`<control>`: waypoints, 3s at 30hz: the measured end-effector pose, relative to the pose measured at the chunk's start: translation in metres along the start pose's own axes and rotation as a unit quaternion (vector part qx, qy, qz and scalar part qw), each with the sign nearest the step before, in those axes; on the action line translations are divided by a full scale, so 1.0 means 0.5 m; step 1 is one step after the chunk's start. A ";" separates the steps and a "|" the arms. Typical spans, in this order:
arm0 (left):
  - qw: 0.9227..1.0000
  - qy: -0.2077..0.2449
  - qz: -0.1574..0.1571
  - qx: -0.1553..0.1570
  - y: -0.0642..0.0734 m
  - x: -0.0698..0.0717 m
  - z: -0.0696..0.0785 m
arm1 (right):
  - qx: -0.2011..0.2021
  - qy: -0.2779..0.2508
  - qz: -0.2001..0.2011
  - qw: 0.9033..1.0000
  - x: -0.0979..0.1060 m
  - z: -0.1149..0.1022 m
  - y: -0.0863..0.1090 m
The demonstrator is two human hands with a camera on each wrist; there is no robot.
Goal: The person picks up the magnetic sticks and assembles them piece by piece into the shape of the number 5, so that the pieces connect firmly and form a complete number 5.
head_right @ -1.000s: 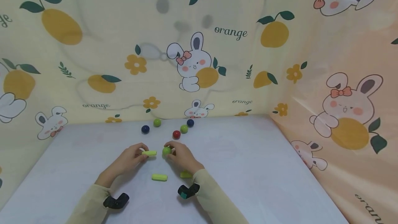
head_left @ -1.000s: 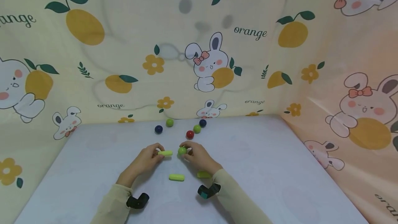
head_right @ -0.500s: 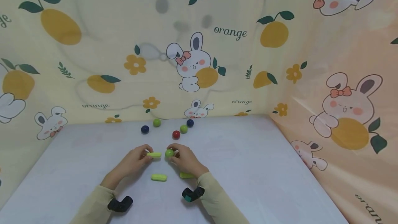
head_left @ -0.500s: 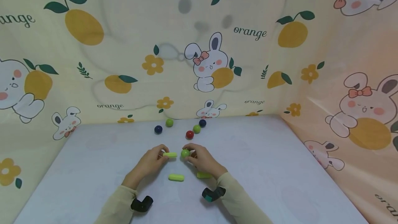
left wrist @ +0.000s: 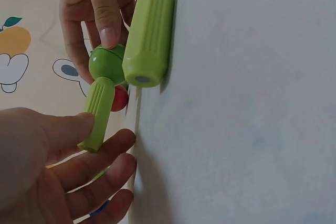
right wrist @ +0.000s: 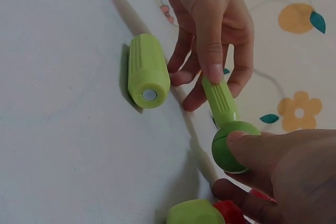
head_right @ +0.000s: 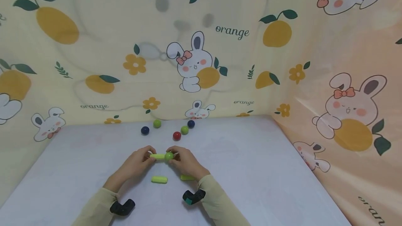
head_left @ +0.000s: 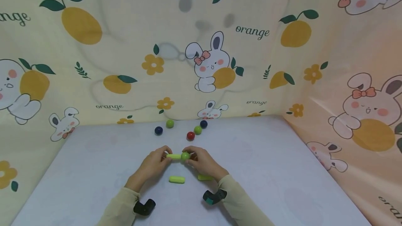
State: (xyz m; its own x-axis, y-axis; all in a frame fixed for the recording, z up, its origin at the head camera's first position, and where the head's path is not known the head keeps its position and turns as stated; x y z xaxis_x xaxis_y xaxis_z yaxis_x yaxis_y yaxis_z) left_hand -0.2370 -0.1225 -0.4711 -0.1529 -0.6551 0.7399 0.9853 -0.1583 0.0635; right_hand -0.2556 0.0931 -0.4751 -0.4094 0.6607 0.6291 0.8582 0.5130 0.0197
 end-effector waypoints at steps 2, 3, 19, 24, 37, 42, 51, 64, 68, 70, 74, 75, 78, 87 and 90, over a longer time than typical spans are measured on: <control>1.000 0.001 0.000 0.000 0.001 0.001 0.000 | 0.005 -0.001 -0.001 1.000 -0.001 0.000 -0.001; 1.000 0.002 0.000 0.000 0.001 0.001 0.000 | 0.005 -0.001 -0.001 1.000 -0.002 -0.001 -0.002; 1.000 0.021 0.006 -0.003 0.006 0.004 0.001 | 0.007 0.023 0.009 1.000 -0.014 0.005 -0.006; 1.000 0.030 0.005 -0.004 0.006 0.001 -0.002 | -0.006 0.035 0.013 0.999 -0.008 0.005 -0.003; 0.998 0.055 0.000 0.005 0.005 -0.001 -0.005 | -0.038 -0.001 0.014 0.999 0.030 0.036 0.000; 0.998 0.068 -0.010 0.008 0.006 -0.001 -0.007 | -0.056 -0.042 0.016 0.997 0.049 0.062 0.003; 0.998 0.064 -0.027 0.006 0.005 -0.003 -0.007 | -0.041 -0.071 0.009 0.997 0.058 0.095 0.002; 0.997 0.059 -0.042 -0.013 0.007 -0.003 -0.004 | -0.046 -0.082 0.011 0.995 0.068 0.104 0.010; 0.997 0.069 -0.031 -0.015 0.007 0.012 -0.014 | -0.043 -0.090 0.006 0.995 0.068 0.105 0.009; 0.997 0.073 -0.014 -0.014 0.006 0.026 -0.020 | -0.045 -0.100 0.001 0.994 0.065 0.105 0.008; 0.996 0.077 0.020 -0.026 -0.004 0.054 -0.027 | -0.045 -0.103 0.002 0.994 0.059 0.105 0.006; 0.996 0.076 0.027 -0.029 -0.008 0.060 -0.028 | -0.045 -0.103 0.004 0.994 0.058 0.104 0.005; 0.995 0.073 0.045 -0.041 -0.024 0.074 -0.033 | -0.045 -0.096 0.007 0.994 0.057 0.103 0.006; 0.989 0.106 0.097 -0.031 -0.080 0.098 -0.065 | -0.046 -0.100 0.008 0.994 0.061 0.097 0.009; 0.986 0.121 0.111 -0.015 -0.100 0.099 -0.073 | -0.045 -0.097 0.006 0.994 0.062 0.097 0.008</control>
State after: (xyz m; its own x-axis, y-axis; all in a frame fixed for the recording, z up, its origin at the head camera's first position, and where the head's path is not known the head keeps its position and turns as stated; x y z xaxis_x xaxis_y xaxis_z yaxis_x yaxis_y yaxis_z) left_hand -0.2966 -0.1741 -0.4624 0.0488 -0.8330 0.5511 0.9945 -0.0104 -0.1038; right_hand -0.2799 0.1422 -0.4933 -0.4433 0.7647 0.4677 0.8840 0.4592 0.0872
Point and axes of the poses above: each hand's wrist, its own y-axis away from the middle knuckle, its own x-axis out of the back of the hand, z = x × y, the point moved 1 cm from there along -y, towards the middle knuckle
